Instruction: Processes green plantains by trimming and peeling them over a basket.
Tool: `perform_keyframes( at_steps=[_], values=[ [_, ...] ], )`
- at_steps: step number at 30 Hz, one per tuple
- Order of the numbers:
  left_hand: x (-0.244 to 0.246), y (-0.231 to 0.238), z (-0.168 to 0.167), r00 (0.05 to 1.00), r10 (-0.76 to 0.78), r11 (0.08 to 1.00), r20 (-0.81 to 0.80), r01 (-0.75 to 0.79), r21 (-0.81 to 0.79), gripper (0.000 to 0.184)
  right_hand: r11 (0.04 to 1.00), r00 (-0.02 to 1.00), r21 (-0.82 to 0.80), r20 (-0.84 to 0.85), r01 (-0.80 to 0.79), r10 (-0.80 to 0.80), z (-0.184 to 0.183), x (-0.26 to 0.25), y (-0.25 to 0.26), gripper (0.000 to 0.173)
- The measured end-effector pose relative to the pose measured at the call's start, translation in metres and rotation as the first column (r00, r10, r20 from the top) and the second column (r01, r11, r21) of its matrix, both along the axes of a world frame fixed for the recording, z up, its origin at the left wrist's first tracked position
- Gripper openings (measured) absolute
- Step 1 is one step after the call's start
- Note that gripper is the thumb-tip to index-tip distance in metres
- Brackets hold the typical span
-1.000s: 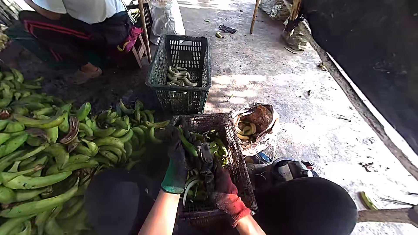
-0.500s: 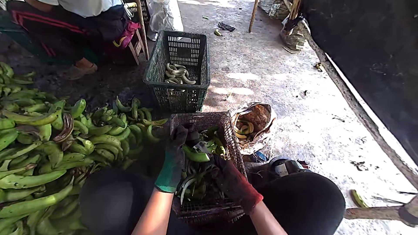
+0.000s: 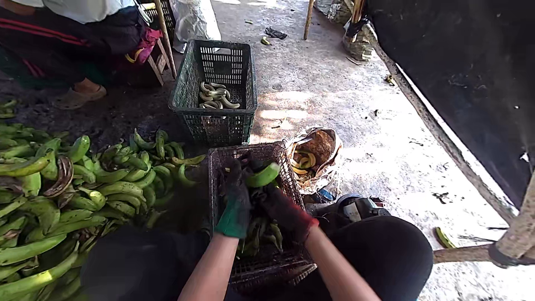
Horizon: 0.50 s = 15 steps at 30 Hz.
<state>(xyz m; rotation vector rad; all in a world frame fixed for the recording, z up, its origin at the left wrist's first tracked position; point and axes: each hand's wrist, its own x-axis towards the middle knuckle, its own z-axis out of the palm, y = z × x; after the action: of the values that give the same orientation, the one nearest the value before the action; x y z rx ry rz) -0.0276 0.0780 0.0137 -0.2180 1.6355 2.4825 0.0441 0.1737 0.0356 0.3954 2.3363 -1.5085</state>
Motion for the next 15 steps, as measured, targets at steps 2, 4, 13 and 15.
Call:
perform_keyframes(
  at_steps=[2,4,13,15],
  values=[
    [-0.019,0.034,-0.006,0.987,-0.154,0.988,0.053,0.152,0.037,0.042,0.994,0.999,-0.102,0.005,0.042,-0.041,0.006,-0.015,0.041,0.035],
    [-0.035,0.058,-0.022,0.942,-0.330,0.939,0.056,0.334,-0.087,0.054,0.996,0.993,-0.075,0.111,0.055,-0.046,0.010,-0.026,0.087,0.036],
    [-0.002,0.047,-0.167,0.378,-0.858,-0.296,0.348,0.190,-0.936,0.055,0.845,0.876,0.461,0.245,0.272,-0.415,-0.017,-0.008,0.180,0.040],
    [-0.004,0.034,-0.184,0.520,-0.762,-0.339,0.386,0.187,-0.922,0.053,0.886,0.900,0.353,0.205,0.300,-0.386,-0.016,0.001,0.162,0.038]
  ],
)
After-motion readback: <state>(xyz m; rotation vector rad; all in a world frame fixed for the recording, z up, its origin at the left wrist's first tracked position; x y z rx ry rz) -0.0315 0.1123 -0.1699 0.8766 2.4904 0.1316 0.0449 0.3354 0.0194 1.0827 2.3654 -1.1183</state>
